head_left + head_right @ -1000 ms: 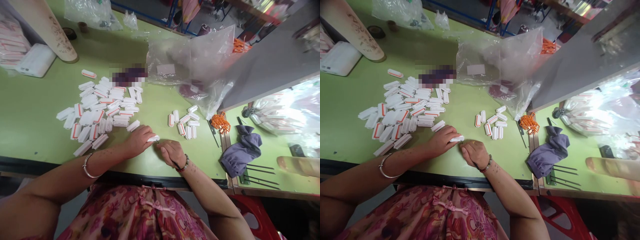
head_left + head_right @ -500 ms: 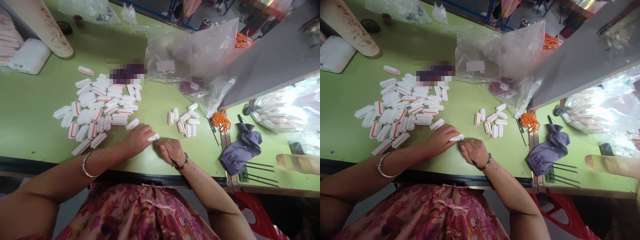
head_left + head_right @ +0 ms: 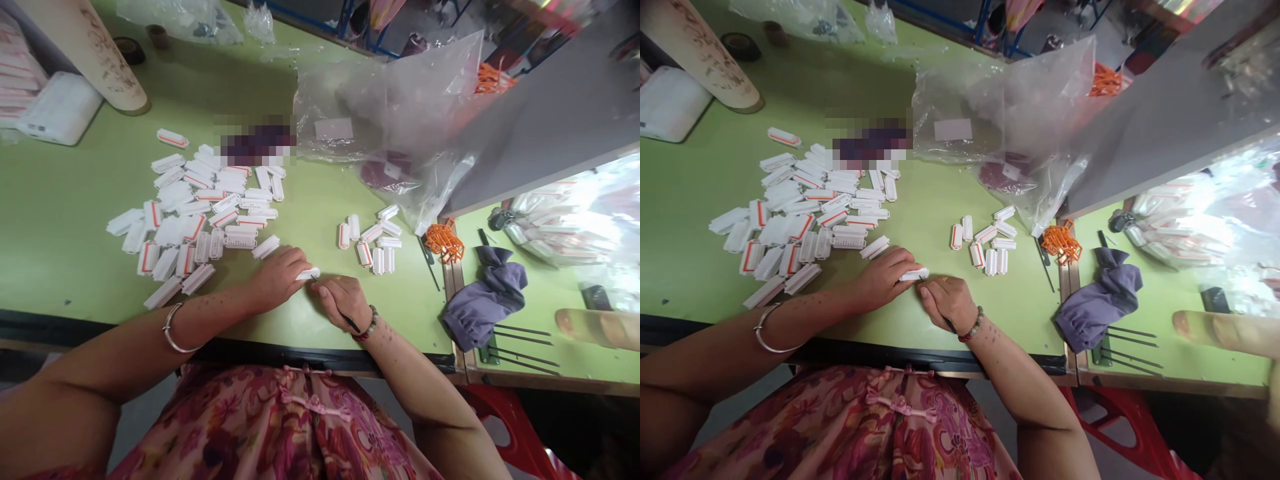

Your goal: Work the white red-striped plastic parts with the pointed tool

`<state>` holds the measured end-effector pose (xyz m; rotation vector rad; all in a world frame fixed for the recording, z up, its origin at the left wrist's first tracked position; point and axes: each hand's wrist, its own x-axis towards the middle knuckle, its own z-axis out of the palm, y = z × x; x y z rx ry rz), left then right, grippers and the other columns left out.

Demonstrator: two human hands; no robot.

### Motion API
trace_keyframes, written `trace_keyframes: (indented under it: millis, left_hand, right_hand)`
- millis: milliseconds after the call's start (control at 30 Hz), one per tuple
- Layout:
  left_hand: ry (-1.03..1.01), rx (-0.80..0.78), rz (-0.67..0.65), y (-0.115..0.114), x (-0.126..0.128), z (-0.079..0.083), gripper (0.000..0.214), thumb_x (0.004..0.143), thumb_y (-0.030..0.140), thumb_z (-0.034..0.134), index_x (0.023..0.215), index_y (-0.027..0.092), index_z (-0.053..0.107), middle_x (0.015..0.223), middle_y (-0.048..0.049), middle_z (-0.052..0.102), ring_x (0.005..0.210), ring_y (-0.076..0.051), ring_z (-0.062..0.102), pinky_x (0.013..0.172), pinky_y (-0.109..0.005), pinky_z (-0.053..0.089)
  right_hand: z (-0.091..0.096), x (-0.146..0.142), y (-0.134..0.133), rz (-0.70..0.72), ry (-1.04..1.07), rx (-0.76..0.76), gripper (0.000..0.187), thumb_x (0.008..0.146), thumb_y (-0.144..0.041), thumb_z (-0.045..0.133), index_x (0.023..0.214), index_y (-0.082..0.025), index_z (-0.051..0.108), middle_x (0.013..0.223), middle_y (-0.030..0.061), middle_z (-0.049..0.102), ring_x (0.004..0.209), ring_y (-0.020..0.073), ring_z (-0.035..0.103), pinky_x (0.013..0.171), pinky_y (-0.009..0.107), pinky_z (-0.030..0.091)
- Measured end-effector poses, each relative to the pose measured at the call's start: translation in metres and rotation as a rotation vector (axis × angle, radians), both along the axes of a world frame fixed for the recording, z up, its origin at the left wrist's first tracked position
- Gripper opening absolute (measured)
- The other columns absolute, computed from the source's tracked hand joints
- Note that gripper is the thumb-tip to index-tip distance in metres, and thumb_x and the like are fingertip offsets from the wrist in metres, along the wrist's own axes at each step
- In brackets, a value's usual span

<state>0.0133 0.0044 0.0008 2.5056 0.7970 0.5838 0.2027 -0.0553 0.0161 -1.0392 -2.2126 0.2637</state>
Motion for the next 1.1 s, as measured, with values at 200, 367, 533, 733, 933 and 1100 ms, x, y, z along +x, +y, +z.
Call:
trace_keyframes:
  millis: [200,367,533,733,933,1100]
  left_hand:
    - [0.007,0.006,0.038,-0.001,0.002,0.000,0.018,0.093,0.021,0.048,0.100,0.014,0.063,0.094,-0.0072,0.057,0.090,-0.020,0.050,0.082,-0.033,0.043]
    - [0.119,0.112,0.049,-0.004,0.001,0.006,0.033,0.094,0.029,0.048,0.124,0.016,0.057,0.090,-0.0075,0.058,0.086,-0.022,0.049,0.077,-0.036,0.039]
    - [0.241,0.106,-0.030,-0.004,-0.008,0.021,0.053,0.083,0.040,0.060,0.130,0.016,0.054,0.086,-0.0072,0.061,0.087,-0.025,0.049,0.077,-0.038,0.037]
    - [0.284,0.087,-0.102,0.005,-0.018,0.024,0.027,0.085,0.024,0.054,0.110,0.016,0.062,0.089,-0.0070,0.059,0.085,-0.022,0.051,0.077,-0.036,0.039]
    - [0.180,0.106,-0.032,-0.002,-0.007,0.020,0.048,0.084,0.047,0.062,0.119,0.015,0.054,0.109,-0.0120,0.052,0.098,-0.027,0.048,0.085,-0.040,0.040]
    - [0.182,0.120,0.038,-0.005,0.008,0.015,0.026,0.093,0.037,0.051,0.106,0.017,0.061,0.100,-0.0094,0.055,0.092,-0.024,0.047,0.082,-0.038,0.039]
  right_hand:
    - [-0.001,0.003,-0.001,0.006,0.031,0.037,0.028,0.097,-0.018,0.035,0.088,-0.017,0.062,0.072,0.0047,0.070,0.062,0.0146,0.063,0.060,0.028,0.050]
    - [0.001,0.011,-0.001,0.013,0.121,0.076,0.027,0.095,-0.016,0.036,0.089,-0.018,0.062,0.071,0.0042,0.069,0.062,0.0150,0.063,0.060,0.029,0.051]
    - [0.004,0.021,0.002,-0.084,0.159,0.092,0.028,0.096,-0.016,0.036,0.090,-0.018,0.063,0.066,0.0027,0.067,0.058,0.0137,0.063,0.057,0.027,0.051]
    - [0.008,0.026,0.002,-0.124,0.160,0.084,0.030,0.097,-0.017,0.034,0.088,-0.017,0.063,0.064,0.0019,0.067,0.057,0.0129,0.063,0.056,0.027,0.050]
    - [0.007,0.019,0.000,-0.010,0.154,0.083,0.029,0.095,-0.018,0.035,0.088,-0.018,0.063,0.066,0.0031,0.068,0.061,0.0144,0.064,0.057,0.028,0.050]
    - [0.006,0.019,0.001,-0.008,0.142,0.100,0.028,0.094,-0.017,0.037,0.089,-0.018,0.064,0.068,0.0031,0.068,0.061,0.0150,0.064,0.058,0.028,0.050]
